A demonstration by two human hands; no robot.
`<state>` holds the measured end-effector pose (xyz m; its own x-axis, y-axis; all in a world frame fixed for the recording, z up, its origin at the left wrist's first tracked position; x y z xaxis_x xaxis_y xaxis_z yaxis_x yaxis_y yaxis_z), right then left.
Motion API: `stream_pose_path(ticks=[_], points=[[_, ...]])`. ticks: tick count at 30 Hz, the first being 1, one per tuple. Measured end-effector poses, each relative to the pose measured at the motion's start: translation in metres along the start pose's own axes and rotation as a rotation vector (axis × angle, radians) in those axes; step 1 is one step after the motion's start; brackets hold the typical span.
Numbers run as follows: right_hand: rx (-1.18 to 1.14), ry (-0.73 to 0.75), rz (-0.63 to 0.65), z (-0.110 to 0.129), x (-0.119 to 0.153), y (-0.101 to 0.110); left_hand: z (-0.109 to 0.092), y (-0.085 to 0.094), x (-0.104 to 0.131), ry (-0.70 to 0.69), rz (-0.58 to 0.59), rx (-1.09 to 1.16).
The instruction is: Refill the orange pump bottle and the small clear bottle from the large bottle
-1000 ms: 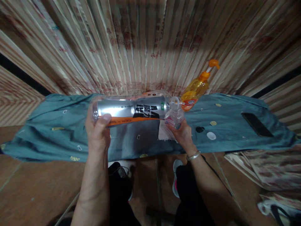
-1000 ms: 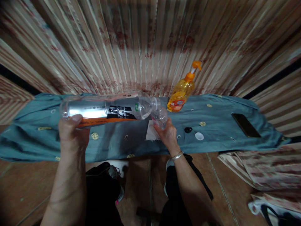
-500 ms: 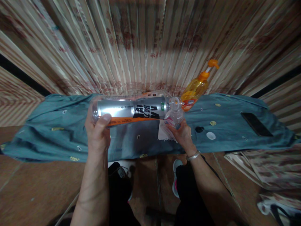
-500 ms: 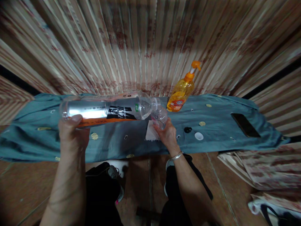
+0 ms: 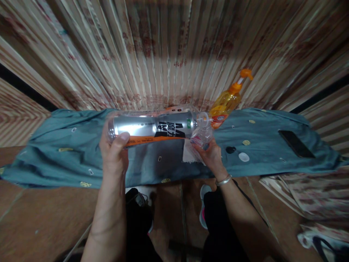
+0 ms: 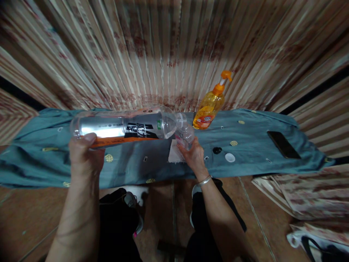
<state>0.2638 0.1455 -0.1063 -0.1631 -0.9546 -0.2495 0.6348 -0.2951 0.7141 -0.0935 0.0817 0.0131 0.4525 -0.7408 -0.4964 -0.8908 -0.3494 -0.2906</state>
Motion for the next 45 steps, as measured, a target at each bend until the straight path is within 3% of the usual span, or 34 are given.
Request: stream_pose_path(ticks=[8, 16, 45], points=[[-0.013, 0.032, -0.041, -0.0035, 0.0006, -0.0014, -0.0024, -0.0024, 0.0003, 0.028, -0.017, -0.004], [-0.018, 0.054, -0.038, -0.0008, 0.0014, -0.0003, -0.0021, 0.0007, 0.0003, -0.037, 0.018, -0.051], [0.007, -0.019, -0.031, -0.0051, 0.0006, -0.0004, -0.0071, -0.0024, 0.0014, -0.047, 0.022, -0.049]])
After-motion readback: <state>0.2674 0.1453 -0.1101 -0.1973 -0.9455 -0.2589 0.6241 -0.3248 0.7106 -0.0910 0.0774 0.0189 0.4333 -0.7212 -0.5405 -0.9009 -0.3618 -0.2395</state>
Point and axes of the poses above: each hand's wrist, its own x-axis away from the middle knuckle, its own y-axis out of the back of the hand, z = x × y, the point moved 8 cm from there along -x, towards the middle knuckle, and after that the axes turned 1 degree about -z, right-handed, at the moved point
